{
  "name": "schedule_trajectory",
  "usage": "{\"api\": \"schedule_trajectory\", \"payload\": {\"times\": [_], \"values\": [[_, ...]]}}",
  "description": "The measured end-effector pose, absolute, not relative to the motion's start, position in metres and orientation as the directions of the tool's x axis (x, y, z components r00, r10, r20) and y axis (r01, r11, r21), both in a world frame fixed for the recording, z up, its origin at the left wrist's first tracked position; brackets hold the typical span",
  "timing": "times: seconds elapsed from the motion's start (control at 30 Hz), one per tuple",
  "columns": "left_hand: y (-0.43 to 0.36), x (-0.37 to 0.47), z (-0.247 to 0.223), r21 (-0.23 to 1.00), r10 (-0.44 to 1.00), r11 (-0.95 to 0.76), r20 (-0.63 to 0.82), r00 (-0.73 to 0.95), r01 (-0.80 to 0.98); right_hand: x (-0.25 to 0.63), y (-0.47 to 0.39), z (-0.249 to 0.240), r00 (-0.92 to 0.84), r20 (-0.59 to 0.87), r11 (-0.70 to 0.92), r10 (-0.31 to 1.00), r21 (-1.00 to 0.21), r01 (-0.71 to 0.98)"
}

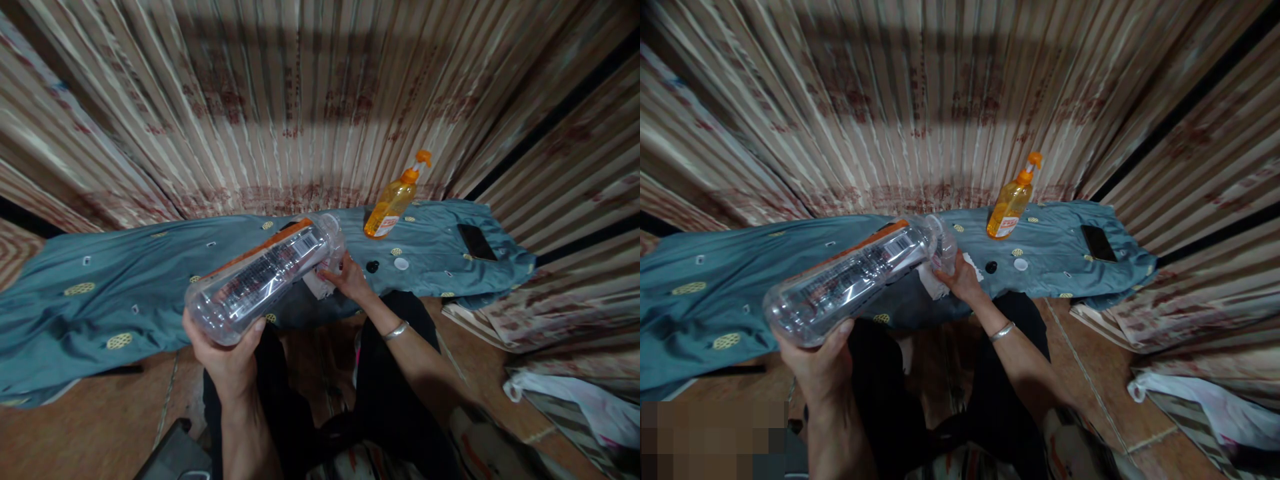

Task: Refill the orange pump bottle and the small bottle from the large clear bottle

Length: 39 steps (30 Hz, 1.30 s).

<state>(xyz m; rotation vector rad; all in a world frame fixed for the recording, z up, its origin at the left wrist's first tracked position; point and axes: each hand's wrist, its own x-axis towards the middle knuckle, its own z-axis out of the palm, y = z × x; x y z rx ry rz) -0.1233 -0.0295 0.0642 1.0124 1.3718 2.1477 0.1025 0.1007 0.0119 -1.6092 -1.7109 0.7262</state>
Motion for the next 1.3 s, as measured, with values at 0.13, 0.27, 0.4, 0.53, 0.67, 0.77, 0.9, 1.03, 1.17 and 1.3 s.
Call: {"api": "schedule_trajectory", "payload": {"times": [0.13, 0.27, 0.4, 0.53, 0.67, 0.77, 0.9, 1.03, 1.17, 1.3], "values": [[-0.0298, -0.1252, 0.061, 0.895, 0.659, -0.442, 0.365, -0.657, 0.054, 0.1022, 0.1003, 0.0141, -0.016, 0.073, 0.067, 0.997, -0.785, 0.615], [-0.0296, -0.1258, 0.0599, 0.894, 0.663, -0.444, 0.373, -0.65, 0.06, 0.1018, 0.1001, 0.0136, -0.015, 0.072, 0.066, 0.997, -0.784, 0.617], [-0.0293, -0.1244, 0.0624, 0.896, 0.656, -0.436, 0.382, -0.651, 0.087, 0.1011, 0.1003, 0.0141, -0.004, 0.061, 0.049, 0.998, -0.762, 0.646], [-0.0292, -0.1239, 0.0625, 0.89, 0.654, -0.45, 0.385, -0.651, 0.074, 0.1005, 0.1001, 0.0146, -0.004, 0.054, 0.044, 0.999, -0.751, 0.659], [-0.0291, -0.1244, 0.0611, 0.894, 0.657, -0.444, 0.371, -0.656, 0.061, 0.1002, 0.0994, 0.0139, -0.007, 0.073, 0.06, 0.997, -0.763, 0.644], [-0.0294, -0.1239, 0.0619, 0.892, 0.661, -0.449, 0.365, -0.656, 0.044, 0.1, 0.0991, 0.0148, -0.004, 0.073, 0.059, 0.997, -0.771, 0.634], [-0.0288, -0.1224, 0.0644, 0.887, 0.661, -0.459, 0.376, -0.65, 0.047, 0.0997, 0.0988, 0.0173, 0.0, 0.05, 0.038, 0.999, -0.755, 0.655], [-0.0274, -0.1224, 0.0646, 0.886, 0.658, -0.462, 0.379, -0.651, 0.05, 0.1006, 0.0988, 0.0163, -0.004, 0.069, 0.055, 0.998, -0.755, 0.653], [-0.0275, -0.1243, 0.0608, 0.893, 0.658, -0.444, 0.383, -0.649, 0.077, 0.1023, 0.0992, 0.0126, -0.025, 0.099, 0.092, 0.995, -0.768, 0.633], [-0.0277, -0.1253, 0.0576, 0.895, 0.66, -0.441, 0.372, -0.653, 0.063, 0.1021, 0.0997, 0.0097, -0.018, 0.121, 0.106, 0.992, -0.768, 0.631]]}}
